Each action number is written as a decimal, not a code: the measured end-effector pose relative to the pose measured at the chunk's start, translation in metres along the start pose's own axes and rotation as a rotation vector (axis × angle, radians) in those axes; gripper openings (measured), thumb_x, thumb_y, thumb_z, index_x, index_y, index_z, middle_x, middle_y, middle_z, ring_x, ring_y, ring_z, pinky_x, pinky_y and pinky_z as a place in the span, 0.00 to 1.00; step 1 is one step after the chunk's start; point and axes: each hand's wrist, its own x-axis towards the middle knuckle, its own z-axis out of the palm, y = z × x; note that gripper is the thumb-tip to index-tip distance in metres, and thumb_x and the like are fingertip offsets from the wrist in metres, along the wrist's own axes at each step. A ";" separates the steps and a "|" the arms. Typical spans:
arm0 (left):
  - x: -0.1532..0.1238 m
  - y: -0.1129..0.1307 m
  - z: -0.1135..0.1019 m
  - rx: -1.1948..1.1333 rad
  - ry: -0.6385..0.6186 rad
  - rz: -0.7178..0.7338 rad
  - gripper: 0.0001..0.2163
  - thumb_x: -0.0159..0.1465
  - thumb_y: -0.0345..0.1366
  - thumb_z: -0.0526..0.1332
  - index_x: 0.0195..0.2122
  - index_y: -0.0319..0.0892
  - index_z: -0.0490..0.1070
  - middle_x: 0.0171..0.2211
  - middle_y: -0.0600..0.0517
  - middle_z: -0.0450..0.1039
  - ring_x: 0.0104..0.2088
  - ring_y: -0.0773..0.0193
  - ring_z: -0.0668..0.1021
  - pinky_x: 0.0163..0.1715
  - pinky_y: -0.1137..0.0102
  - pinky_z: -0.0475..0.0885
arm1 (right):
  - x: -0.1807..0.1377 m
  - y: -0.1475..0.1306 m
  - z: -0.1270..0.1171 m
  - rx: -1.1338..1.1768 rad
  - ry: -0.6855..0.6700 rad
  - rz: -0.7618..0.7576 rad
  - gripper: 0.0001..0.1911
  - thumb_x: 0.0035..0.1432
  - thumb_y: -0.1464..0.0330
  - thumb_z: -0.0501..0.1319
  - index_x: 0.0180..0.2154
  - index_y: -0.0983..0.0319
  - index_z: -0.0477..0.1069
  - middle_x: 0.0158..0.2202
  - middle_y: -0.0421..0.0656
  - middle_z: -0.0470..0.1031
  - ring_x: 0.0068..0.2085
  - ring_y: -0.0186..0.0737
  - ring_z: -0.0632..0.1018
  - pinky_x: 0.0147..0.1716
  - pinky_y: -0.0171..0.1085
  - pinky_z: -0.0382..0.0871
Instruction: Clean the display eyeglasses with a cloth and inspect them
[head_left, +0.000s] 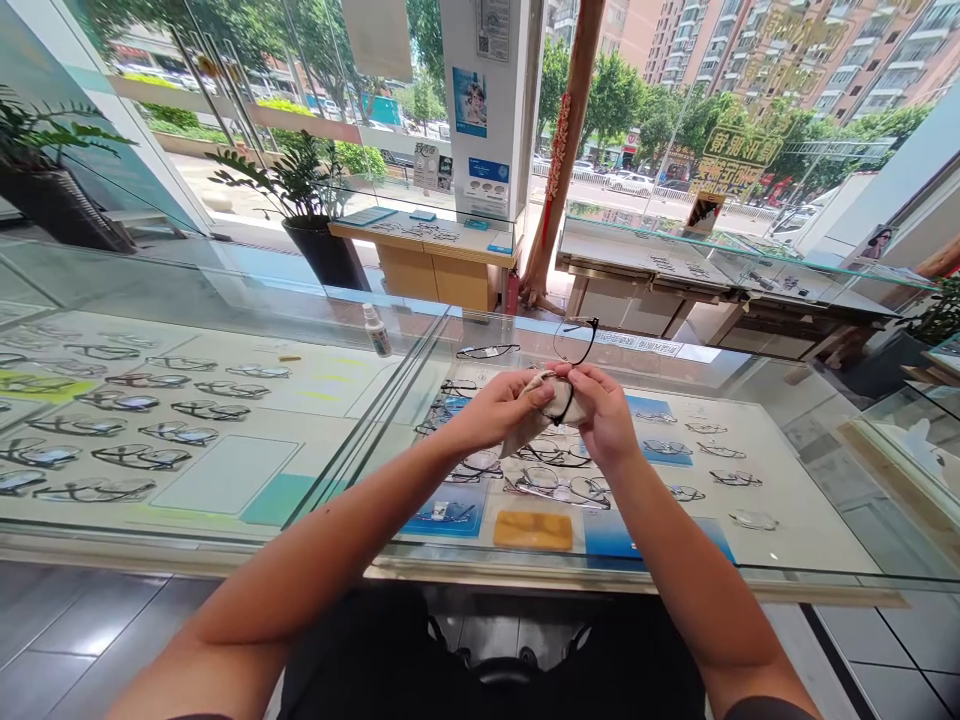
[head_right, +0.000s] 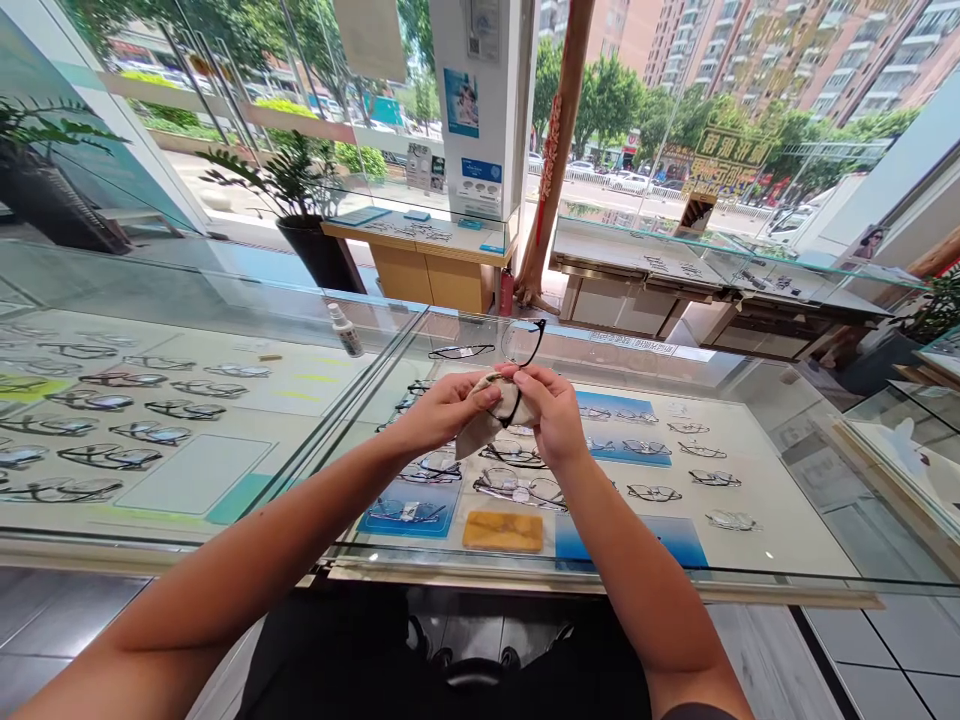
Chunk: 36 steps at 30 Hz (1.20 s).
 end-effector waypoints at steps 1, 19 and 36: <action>-0.001 0.001 -0.001 0.001 -0.022 -0.016 0.23 0.69 0.57 0.69 0.45 0.38 0.81 0.40 0.47 0.78 0.36 0.62 0.76 0.37 0.70 0.72 | 0.001 0.000 -0.001 0.026 0.013 0.024 0.12 0.53 0.56 0.77 0.34 0.57 0.84 0.45 0.46 0.87 0.48 0.49 0.83 0.48 0.44 0.79; -0.002 -0.009 0.014 0.056 0.239 -0.005 0.33 0.63 0.59 0.73 0.58 0.37 0.81 0.44 0.45 0.83 0.38 0.59 0.79 0.39 0.69 0.74 | -0.004 0.005 0.013 0.240 0.080 0.087 0.15 0.42 0.62 0.83 0.31 0.58 0.85 0.33 0.38 0.84 0.33 0.34 0.80 0.35 0.31 0.77; -0.003 0.003 0.004 0.009 -0.064 0.011 0.25 0.68 0.58 0.69 0.50 0.39 0.82 0.39 0.46 0.80 0.37 0.59 0.78 0.40 0.67 0.73 | 0.002 -0.008 0.001 0.163 0.018 0.084 0.13 0.48 0.59 0.80 0.32 0.58 0.84 0.42 0.42 0.87 0.39 0.37 0.82 0.38 0.33 0.79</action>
